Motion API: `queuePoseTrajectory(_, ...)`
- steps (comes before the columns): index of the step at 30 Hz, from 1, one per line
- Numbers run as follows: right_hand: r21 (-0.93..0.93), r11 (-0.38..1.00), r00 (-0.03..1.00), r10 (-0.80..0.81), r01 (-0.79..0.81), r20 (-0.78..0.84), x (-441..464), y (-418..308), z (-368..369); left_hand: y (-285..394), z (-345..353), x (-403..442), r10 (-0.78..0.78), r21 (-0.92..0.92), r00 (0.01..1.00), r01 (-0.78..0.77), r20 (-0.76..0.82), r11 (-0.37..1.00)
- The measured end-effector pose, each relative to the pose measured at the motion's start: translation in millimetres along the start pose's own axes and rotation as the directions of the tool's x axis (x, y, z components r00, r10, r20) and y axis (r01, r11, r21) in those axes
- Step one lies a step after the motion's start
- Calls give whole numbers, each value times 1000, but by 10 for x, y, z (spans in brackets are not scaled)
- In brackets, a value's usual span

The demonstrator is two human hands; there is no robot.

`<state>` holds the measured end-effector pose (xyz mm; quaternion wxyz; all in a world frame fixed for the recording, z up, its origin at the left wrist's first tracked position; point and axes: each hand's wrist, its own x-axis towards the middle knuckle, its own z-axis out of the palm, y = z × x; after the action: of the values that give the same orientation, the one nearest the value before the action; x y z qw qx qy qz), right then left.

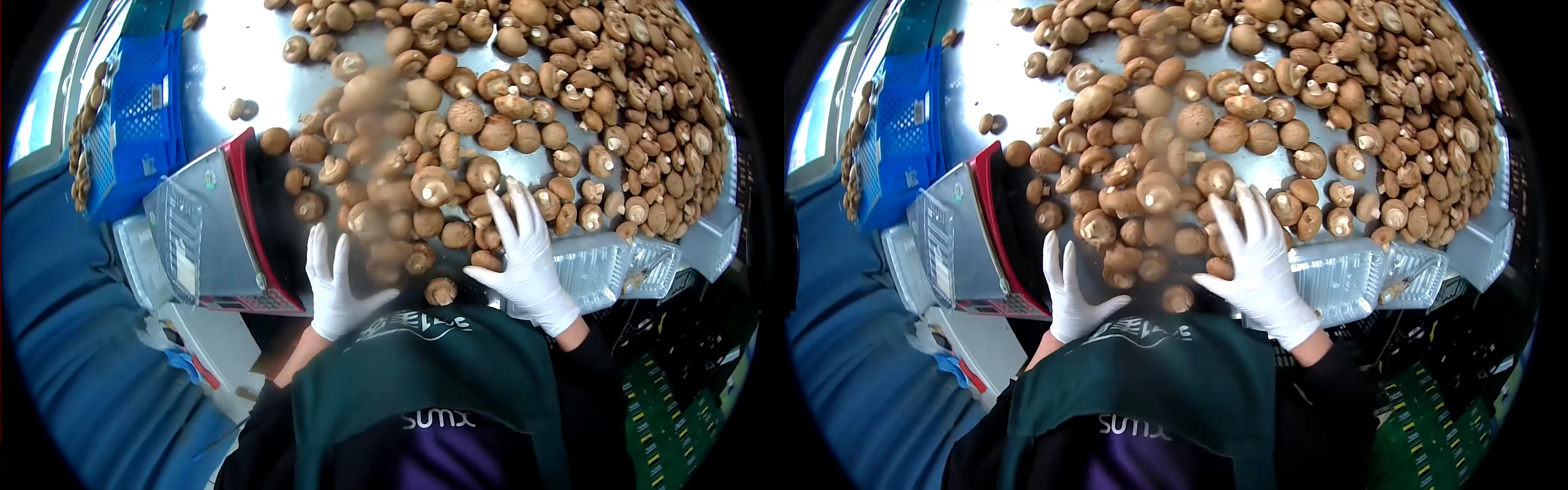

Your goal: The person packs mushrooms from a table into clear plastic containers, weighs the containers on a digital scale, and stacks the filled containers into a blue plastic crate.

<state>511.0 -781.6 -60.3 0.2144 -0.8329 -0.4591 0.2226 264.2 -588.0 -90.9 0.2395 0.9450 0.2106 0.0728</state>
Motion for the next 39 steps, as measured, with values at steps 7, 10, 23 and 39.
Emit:
queuePoseTrajectory(7, -193, 980, 995, -27, 46, 99, 177, -134, 225, 123, 208, 31, -227, -106, 963, 244, 147, 964)
queuePoseTrajectory(10, -214, 976, 996, -22, 40, 85, 216, -148, 278, 172, 229, 219, -222, -123, 974, 225, 32, 967)
queuePoseTrajectory(23, 9, 984, 980, -179, 179, 88, 613, -344, 418, 9, 151, 755, -35, -339, 999, 42, 26, 940)
queuePoseTrajectory(39, 155, 985, 994, -91, 80, 64, 218, -547, 684, 149, 135, 430, -45, -535, 989, 113, 139, 838)
